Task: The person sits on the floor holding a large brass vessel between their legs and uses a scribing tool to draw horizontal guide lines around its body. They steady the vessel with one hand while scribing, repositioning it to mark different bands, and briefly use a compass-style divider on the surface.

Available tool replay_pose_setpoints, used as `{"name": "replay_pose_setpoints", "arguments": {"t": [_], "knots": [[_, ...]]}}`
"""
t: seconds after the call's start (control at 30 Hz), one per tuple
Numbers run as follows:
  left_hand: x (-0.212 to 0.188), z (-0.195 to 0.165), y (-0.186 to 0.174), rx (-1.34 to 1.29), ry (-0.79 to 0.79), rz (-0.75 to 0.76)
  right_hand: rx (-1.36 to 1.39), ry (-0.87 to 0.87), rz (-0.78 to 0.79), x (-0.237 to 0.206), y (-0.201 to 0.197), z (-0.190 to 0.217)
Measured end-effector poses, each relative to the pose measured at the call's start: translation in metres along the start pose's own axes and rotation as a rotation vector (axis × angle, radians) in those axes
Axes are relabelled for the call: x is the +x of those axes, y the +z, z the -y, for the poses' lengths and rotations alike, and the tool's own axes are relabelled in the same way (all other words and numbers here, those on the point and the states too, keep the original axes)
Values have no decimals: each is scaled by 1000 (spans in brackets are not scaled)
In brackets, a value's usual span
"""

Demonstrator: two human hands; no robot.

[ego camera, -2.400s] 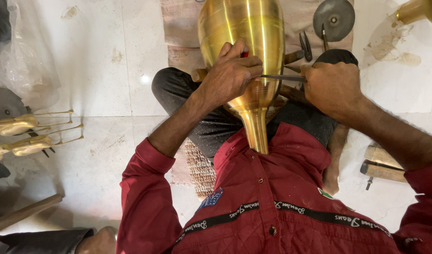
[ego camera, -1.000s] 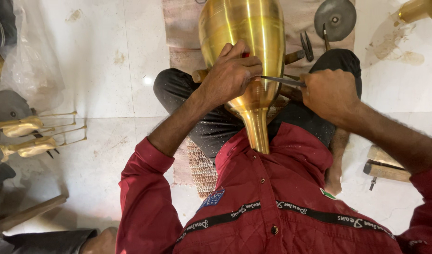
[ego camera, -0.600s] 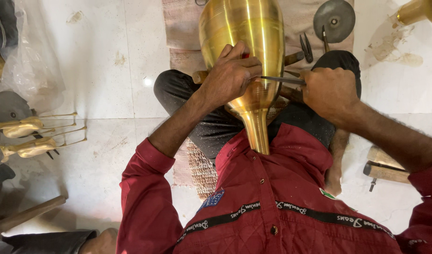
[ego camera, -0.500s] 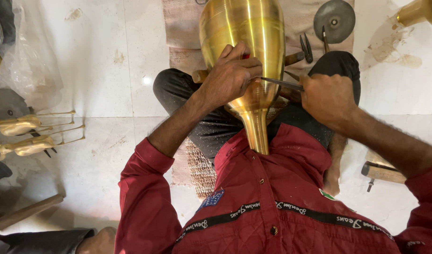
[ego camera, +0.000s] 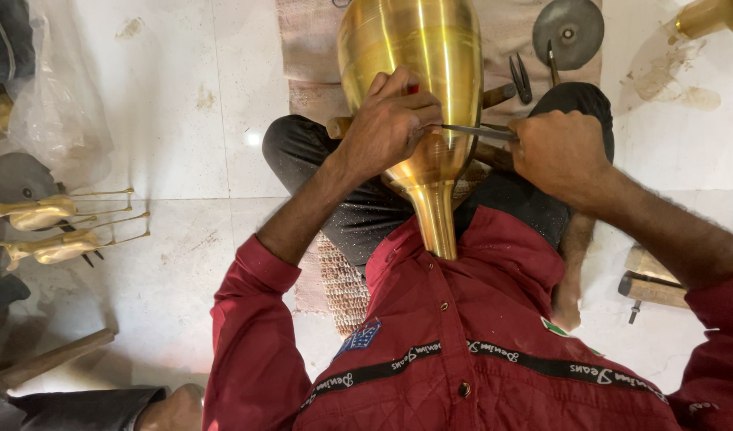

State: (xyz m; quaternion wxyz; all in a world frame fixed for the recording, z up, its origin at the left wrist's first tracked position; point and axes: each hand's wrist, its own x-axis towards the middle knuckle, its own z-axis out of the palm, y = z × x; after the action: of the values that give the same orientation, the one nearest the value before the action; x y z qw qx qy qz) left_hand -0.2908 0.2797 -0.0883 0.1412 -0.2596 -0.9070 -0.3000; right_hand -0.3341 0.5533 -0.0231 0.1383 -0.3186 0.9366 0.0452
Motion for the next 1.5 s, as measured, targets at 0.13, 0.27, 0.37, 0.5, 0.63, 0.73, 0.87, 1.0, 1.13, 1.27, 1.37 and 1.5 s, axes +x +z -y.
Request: {"name": "replay_pose_setpoints", "arguments": {"t": [0.13, 0.27, 0.37, 0.5, 0.63, 0.73, 0.87, 1.0, 1.13, 1.27, 1.37, 1.5], "knots": [[-21, -21, 15, 89, -196, -258, 105, 16, -174, 2, 10, -20], [-58, -96, 46, -384, -1124, -615, 427, 86, -538, -11, 28, -52], [-60, -131, 79, -1287, -1337, -525, 955, 242, -599, -16, 53, -58], [-51, -126, 97, -1428, -1416, -389, 1349, 297, -591, -22, 83, -42], [-54, -129, 96, -1493, -1380, -410, 1343, 248, -650, -31, 94, -29], [-56, -128, 94, -1631, -1346, -363, 1431, 267, -657, -35, 95, -26], [-56, -123, 98, -1998, -1266, -255, 1523, 257, -656, -34, 96, -26], [-52, -125, 102, -2207, -1053, -283, 1531, 243, -672, -35, 98, -24], [-48, -126, 99, -2288, -987, -269, 1548, 242, -686, -36, 98, -20], [-47, -126, 95, -2349, -956, -255, 1538, 258, -687, -38, 99, -18], [-46, -126, 96, -2436, -897, -261, 1474, 213, -696, -38, 101, -19], [-43, -125, 100, -2490, -845, -233, 1516, 218, -682, -36, 101, -24]]}}
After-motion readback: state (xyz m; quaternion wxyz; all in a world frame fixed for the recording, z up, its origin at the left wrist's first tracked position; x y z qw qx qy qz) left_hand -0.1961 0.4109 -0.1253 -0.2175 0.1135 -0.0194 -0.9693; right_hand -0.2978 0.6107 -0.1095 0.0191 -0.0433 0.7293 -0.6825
